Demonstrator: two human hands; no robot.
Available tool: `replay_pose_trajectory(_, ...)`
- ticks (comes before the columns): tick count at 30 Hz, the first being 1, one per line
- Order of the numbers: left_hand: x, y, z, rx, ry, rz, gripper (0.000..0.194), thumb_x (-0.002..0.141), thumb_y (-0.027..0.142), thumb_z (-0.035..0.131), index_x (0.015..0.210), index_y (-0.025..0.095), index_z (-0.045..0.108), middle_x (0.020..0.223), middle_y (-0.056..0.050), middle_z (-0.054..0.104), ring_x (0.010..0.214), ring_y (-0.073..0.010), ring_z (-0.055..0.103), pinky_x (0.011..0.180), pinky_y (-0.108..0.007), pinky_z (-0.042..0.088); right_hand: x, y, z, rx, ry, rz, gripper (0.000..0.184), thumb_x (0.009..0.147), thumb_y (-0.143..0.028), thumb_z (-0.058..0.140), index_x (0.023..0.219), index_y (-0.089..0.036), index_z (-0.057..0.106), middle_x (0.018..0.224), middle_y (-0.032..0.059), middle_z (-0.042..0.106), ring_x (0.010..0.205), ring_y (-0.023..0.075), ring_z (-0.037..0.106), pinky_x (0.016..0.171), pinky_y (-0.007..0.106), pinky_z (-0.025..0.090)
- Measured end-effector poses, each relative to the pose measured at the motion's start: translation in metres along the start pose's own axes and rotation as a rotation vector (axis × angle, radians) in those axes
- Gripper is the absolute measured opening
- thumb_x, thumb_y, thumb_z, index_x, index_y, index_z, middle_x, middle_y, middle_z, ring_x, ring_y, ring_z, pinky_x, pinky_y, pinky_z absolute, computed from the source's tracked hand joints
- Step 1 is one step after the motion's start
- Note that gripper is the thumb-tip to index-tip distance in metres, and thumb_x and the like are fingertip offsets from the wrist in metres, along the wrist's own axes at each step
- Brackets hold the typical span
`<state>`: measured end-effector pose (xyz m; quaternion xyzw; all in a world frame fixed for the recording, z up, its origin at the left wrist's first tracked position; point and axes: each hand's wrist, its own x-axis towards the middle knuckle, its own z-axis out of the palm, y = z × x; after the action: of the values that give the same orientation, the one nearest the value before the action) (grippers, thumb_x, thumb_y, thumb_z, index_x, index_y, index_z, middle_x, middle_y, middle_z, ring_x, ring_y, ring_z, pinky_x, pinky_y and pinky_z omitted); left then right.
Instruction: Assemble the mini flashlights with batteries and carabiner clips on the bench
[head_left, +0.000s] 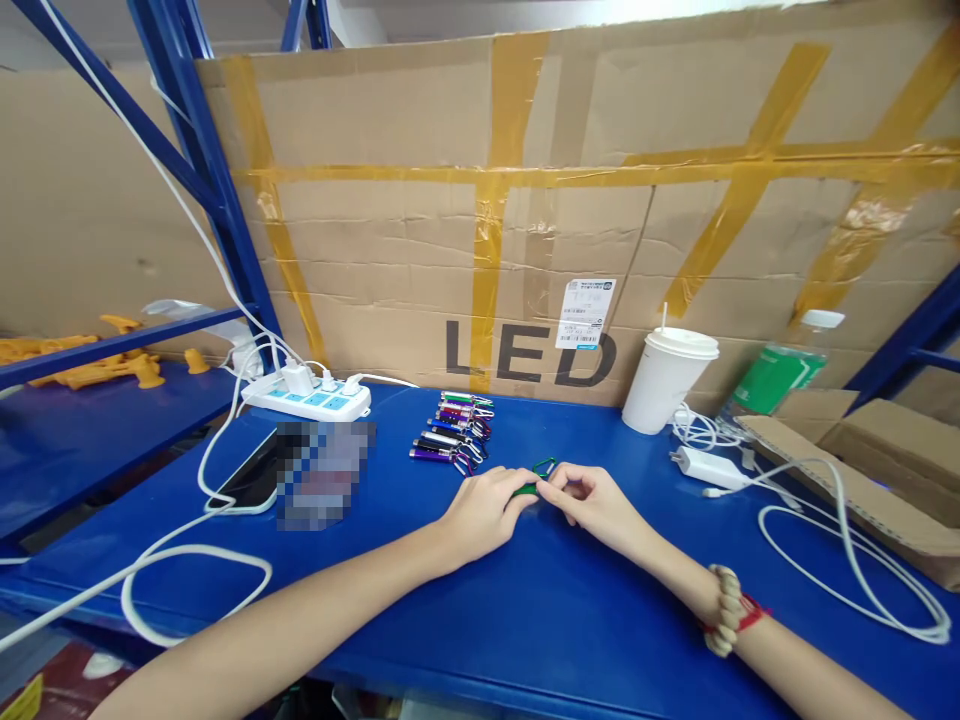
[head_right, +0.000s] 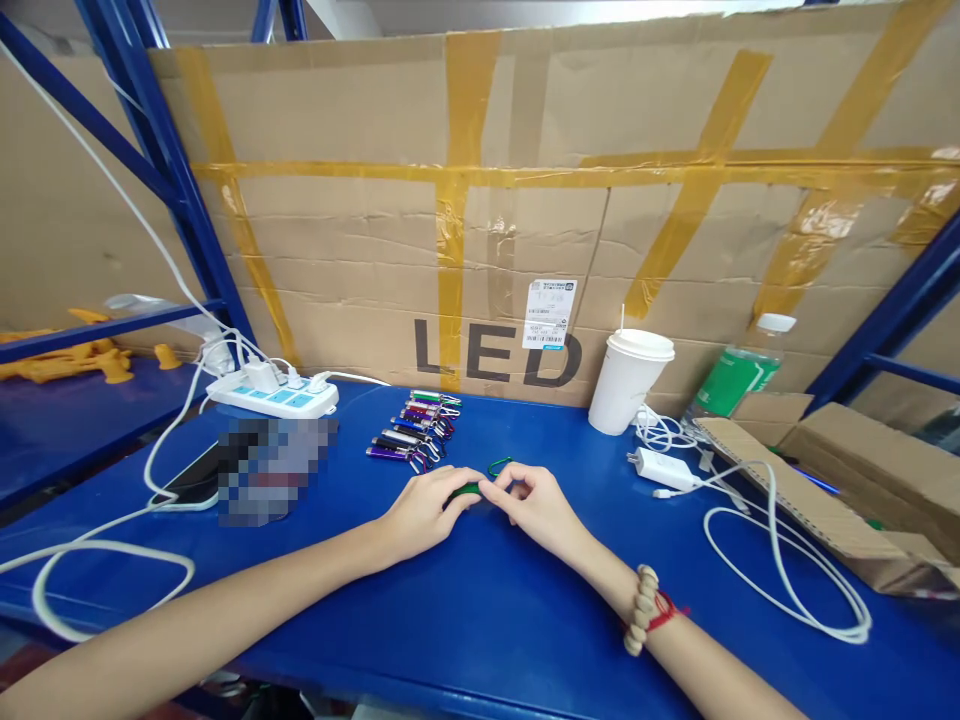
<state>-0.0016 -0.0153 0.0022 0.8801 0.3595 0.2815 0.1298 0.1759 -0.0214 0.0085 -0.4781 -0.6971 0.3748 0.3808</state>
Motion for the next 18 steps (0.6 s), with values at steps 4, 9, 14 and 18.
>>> replay_pose_trajectory(4,0.0003,-0.0007,0.0007,0.028,-0.059,-0.001,0.023,0.09,0.024,0.038,0.101,0.021,0.057,0.1,-0.002,0.065,0.094,-0.0159,0.06,0.083,-0.027,0.047,-0.0004,0.004,0.0025,-0.129,0.005,-0.032,0.043,0.069,-0.057,0.059,0.057,-0.016,0.051,0.048,-0.0039,0.046,0.042,0.0074,0.041,0.043,0.021,0.033)
replay_pose_trajectory(9,0.0009,0.0008,0.0,0.035,-0.071,0.0,0.023,0.091,0.023,0.036,0.103,0.02,0.056,0.103,-0.003,0.065,0.097,-0.0167,0.06,0.084,-0.028,0.047,-0.0016,0.0074,0.0026,-0.267,0.007,-0.039,0.041,0.076,-0.055,0.052,0.061,-0.017,0.052,0.05,-0.0036,0.05,0.044,0.0084,0.044,0.044,0.02,0.033)
replay_pose_trajectory(14,0.002,0.0022,0.0,0.01,-0.079,-0.021,0.024,0.092,0.025,0.034,0.104,0.022,0.054,0.102,-0.002,0.065,0.094,-0.0156,0.061,0.079,-0.026,0.048,-0.0042,0.0007,-0.0012,-0.519,0.094,-0.141,0.036,0.08,-0.049,0.05,0.061,-0.019,0.056,0.056,-0.002,0.059,0.049,0.0094,0.047,0.047,0.021,0.033)
replay_pose_trajectory(18,0.0029,0.0014,0.0019,0.003,-0.053,-0.057,0.025,0.092,0.026,0.034,0.107,0.022,0.053,0.104,-0.002,0.064,0.095,-0.0159,0.061,0.079,-0.026,0.048,-0.0055,-0.0005,-0.0033,-0.569,0.189,-0.203,0.033,0.078,-0.049,0.054,0.064,-0.02,0.058,0.057,-0.0008,0.061,0.047,0.0098,0.049,0.045,0.021,0.034)
